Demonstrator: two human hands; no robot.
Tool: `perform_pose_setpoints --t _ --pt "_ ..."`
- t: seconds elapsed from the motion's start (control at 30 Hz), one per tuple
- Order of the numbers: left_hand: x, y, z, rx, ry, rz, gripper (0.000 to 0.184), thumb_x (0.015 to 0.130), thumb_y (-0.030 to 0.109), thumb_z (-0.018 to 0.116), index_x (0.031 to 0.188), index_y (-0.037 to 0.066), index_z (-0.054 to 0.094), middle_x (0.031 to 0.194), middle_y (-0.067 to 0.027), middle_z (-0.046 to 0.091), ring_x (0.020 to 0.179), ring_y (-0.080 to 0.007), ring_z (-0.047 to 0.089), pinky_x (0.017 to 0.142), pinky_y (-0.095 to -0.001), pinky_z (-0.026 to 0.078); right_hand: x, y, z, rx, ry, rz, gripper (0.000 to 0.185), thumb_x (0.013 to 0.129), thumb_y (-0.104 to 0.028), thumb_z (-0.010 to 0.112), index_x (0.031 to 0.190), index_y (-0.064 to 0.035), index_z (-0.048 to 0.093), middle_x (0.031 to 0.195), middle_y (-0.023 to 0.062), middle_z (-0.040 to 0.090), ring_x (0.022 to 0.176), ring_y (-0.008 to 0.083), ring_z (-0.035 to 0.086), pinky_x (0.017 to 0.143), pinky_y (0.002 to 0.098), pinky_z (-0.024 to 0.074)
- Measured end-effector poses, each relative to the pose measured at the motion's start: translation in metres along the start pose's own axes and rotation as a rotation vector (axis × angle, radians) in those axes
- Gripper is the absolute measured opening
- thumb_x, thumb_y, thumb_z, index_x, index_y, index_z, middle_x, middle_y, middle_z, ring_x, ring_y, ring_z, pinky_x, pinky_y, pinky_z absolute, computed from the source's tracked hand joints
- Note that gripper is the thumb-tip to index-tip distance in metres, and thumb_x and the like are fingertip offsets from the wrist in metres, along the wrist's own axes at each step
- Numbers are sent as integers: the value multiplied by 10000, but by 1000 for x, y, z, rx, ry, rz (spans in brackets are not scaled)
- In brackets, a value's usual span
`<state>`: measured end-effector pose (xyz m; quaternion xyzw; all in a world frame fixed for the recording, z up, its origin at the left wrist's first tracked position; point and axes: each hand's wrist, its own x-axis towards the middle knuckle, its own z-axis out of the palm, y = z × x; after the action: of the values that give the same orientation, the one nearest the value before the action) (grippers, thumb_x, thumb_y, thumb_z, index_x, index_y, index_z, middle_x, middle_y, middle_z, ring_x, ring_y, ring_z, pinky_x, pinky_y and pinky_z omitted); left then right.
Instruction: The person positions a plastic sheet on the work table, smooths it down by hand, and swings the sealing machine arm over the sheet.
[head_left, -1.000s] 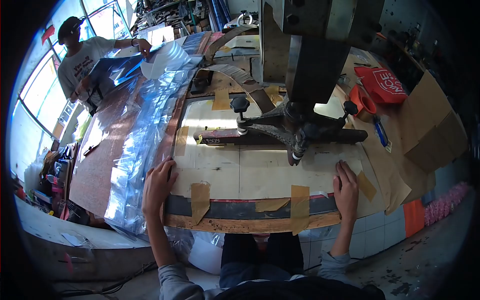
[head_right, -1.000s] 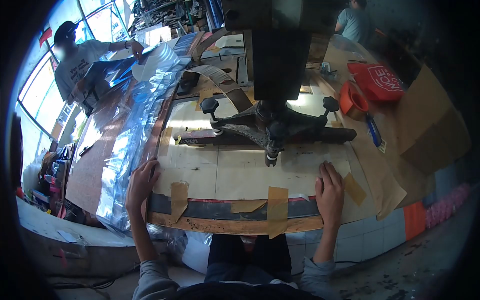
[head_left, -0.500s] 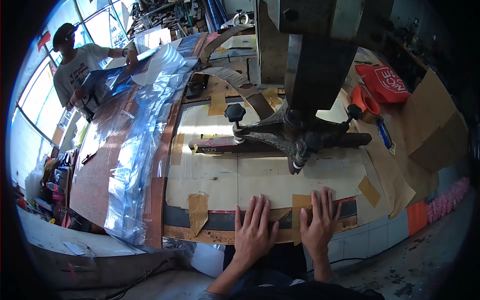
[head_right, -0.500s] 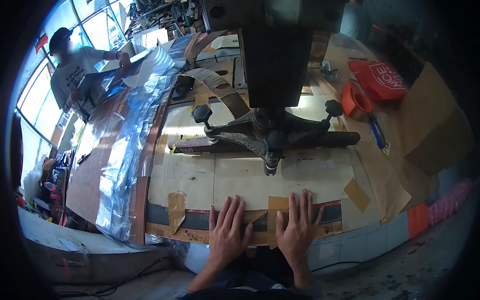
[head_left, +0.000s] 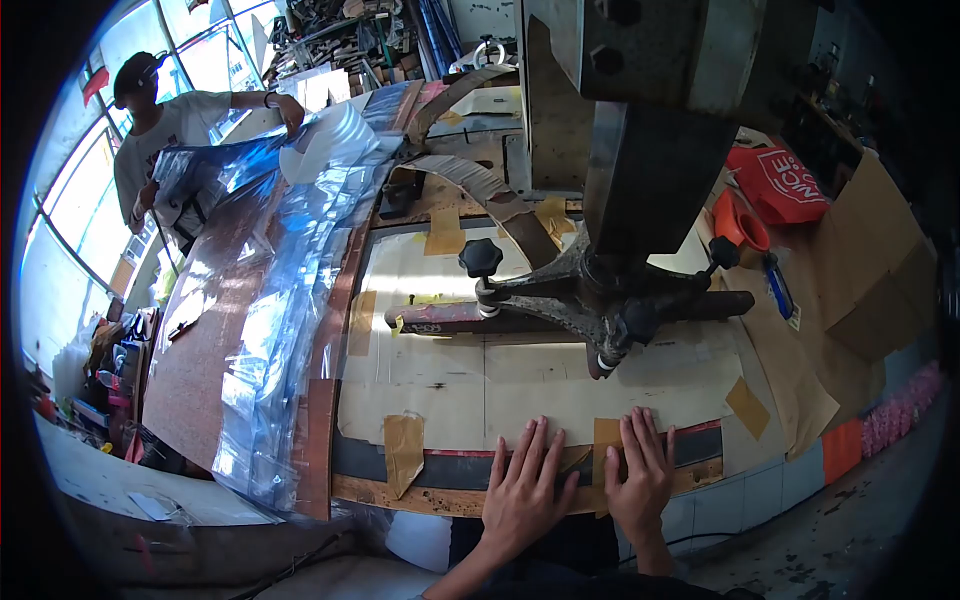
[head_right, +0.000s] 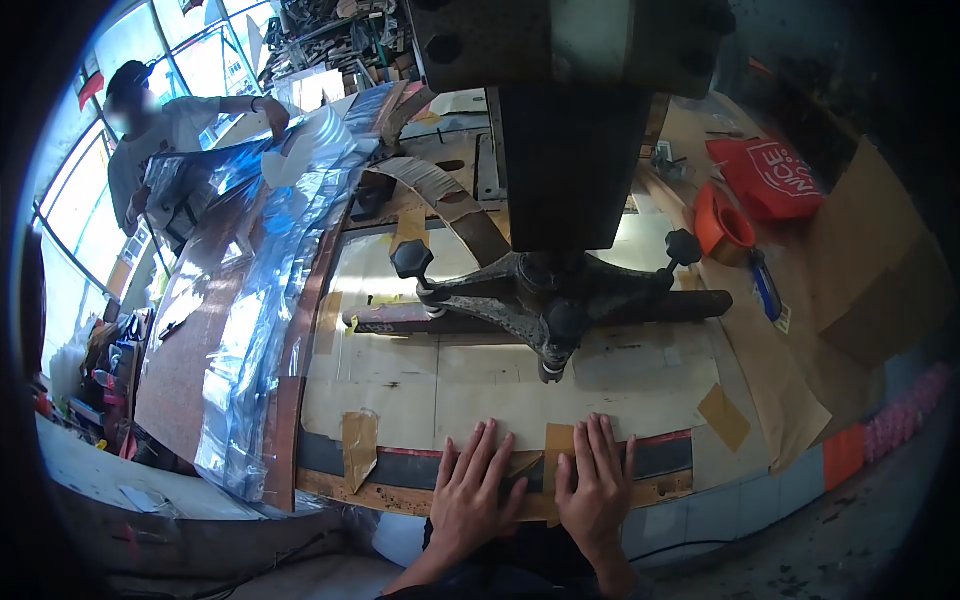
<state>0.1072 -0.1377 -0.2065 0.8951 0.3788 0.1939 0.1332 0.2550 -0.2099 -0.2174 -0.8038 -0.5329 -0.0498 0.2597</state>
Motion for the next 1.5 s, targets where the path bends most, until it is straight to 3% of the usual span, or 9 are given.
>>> perform_pose_setpoints --t 0.87,1.4,1.5 --pt "-2 0 1 35 18 -12 534 884 369 616 1345 111 542 1456 -132 447 1375 -232 401 1155 -571 145 1 -1 0 4 42 -9 405 860 -125 608 1242 10 605 1332 155 572 1310 295 484 1139 532 244" --pt "-6 3 14 1 180 -53 469 868 301 643 1293 123 554 1424 -116 472 1363 -243 407 1158 -595 114 -3 4 5 0 125 -35 387 904 -210 588 1235 -10 611 1324 136 581 1299 251 495 1132 499 274" --pt "-7 0 18 38 206 -39 461 892 344 607 1281 100 565 1413 -119 477 1353 -228 417 1148 -607 129 -3 5 5 13 129 -40 385 914 -218 575 1234 -7 610 1327 136 579 1305 245 488 1132 496 273"
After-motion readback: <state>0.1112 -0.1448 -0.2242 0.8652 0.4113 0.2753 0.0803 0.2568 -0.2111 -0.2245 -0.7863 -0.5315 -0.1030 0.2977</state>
